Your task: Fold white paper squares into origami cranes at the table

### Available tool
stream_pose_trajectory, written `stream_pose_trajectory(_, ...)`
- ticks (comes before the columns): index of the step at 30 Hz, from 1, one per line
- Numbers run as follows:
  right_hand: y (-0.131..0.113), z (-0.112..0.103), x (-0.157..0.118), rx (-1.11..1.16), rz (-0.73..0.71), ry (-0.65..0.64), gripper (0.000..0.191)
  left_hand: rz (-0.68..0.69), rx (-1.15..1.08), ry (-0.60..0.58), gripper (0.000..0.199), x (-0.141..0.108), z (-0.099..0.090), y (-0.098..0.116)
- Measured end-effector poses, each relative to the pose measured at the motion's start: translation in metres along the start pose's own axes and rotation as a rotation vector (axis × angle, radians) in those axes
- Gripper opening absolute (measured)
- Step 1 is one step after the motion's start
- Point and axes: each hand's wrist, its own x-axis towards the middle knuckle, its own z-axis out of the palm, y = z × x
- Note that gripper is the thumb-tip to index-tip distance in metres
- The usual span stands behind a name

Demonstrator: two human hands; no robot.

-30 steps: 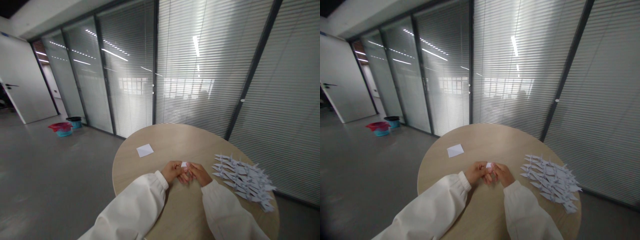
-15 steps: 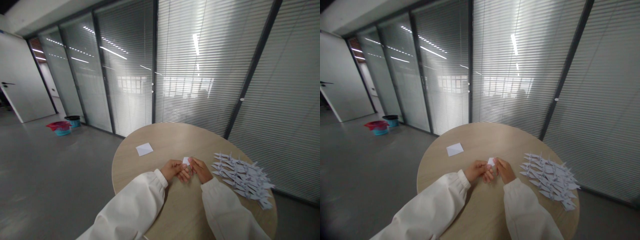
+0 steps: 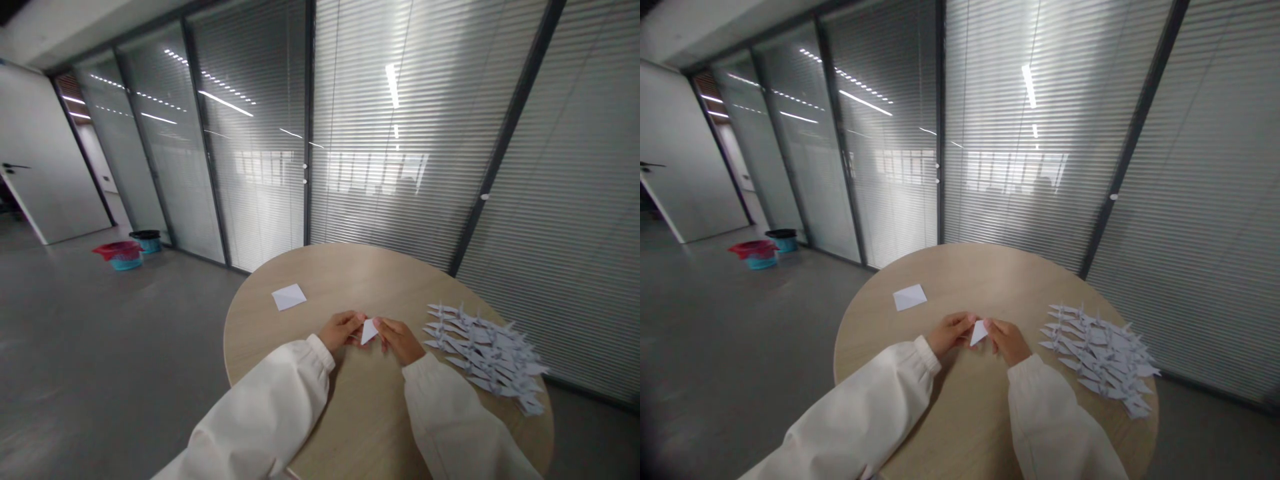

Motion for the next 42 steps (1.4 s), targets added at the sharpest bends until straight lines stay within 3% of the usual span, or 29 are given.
stream_pose_trajectory(4, 0.005, 0.001, 0.000, -0.157, -0.037, -0.025, 0.042, -0.011, 0.016, 0.023, 0.045, 0.002, -0.004, -0.004)
stream_pose_trajectory(10, -0.001, 0.007, 0.000, -0.336, -0.331, 0.269, 0.018, -0.026, -0.014, 0.184, 0.038, 0.003, -0.009, -0.006)
stream_pose_trajectory(15, -0.008, 0.013, -0.003, -0.418, -0.563, 0.172, 0.027, 0.003, -0.005, 0.258, 0.036, 0.005, -0.014, -0.006)
stream_pose_trajectory(24, -0.006, 0.016, -0.003, -0.476, -0.518, 0.137, 0.021, -0.017, 0.005, 0.215, 0.037, 0.004, -0.010, -0.005)
stream_pose_trajectory(32, -0.006, 0.013, -0.001, -0.341, -0.531, 0.136, 0.017, -0.005, -0.007, 0.170, 0.044, 0.007, -0.015, -0.009)
stream_pose_trajectory(37, -0.007, 0.011, 0.000, -0.269, -0.528, 0.138, 0.003, 0.029, -0.036, 0.182, 0.045, 0.010, -0.016, -0.013)
stream_pose_trajectory(42, -0.006, 0.011, 0.000, -0.273, -0.527, 0.159, 0.013, 0.029, -0.056, 0.140, 0.049, 0.008, -0.014, -0.011)
